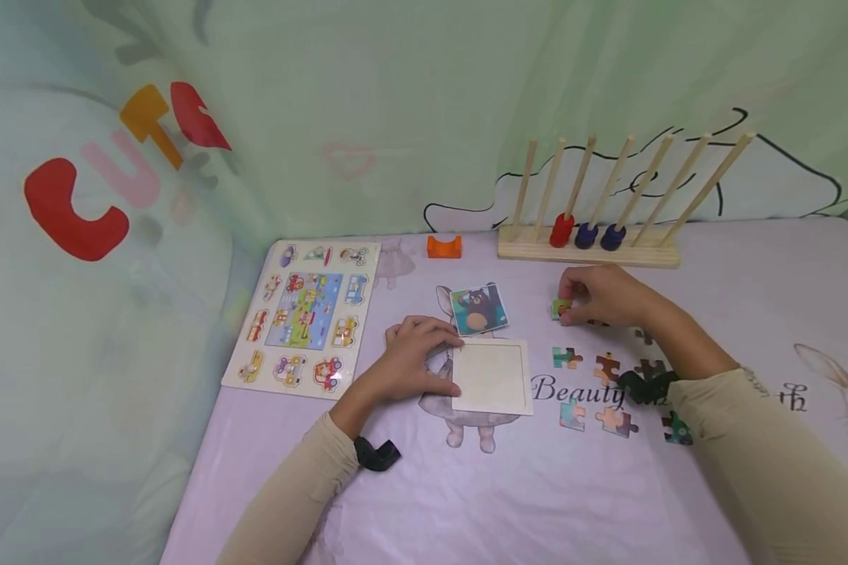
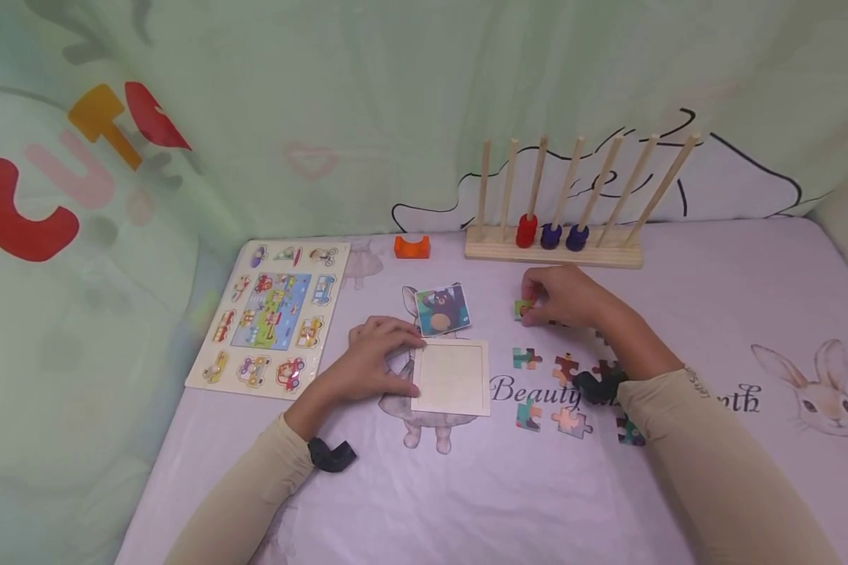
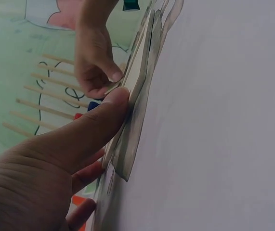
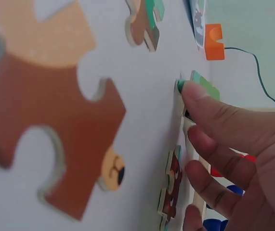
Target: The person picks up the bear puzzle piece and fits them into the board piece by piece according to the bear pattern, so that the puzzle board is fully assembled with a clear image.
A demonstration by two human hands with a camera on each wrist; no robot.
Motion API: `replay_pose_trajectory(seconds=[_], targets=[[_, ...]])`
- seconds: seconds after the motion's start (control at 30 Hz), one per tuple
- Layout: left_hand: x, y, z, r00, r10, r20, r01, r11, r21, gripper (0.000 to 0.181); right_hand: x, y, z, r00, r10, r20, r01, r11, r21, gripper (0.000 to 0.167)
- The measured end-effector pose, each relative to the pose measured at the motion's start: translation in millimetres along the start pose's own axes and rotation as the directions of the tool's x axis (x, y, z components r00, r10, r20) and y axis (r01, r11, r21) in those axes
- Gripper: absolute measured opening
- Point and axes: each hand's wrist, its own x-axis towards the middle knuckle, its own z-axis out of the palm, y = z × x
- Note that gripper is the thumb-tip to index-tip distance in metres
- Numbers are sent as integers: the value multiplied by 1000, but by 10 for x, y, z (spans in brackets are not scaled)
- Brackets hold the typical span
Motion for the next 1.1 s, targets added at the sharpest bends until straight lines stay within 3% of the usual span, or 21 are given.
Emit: replay_pose_trajectory(seconds=[0.27, 0.53, 0.87, 1.1], targets=[[-14, -30, 13, 1000, -12, -6, 12, 1000, 14, 81, -25, -57, 27, 1000, -8, -8, 9, 995, 100, 17], [2, -64, 32, 1000, -8, -2, 8, 1000, 17, 81, -71, -204, 0, 999, 33, 16, -36, 978, 207, 14], [9, -77, -1, 999, -49, 6, 49, 999, -24, 80, -87, -386, 40, 1000, -3, 22, -2, 975, 223, 14], [6, -88, -17, 1000, -28, 2, 29, 999, -41, 78, -57, -483, 117, 999, -24, 37, 12, 958, 287, 13]])
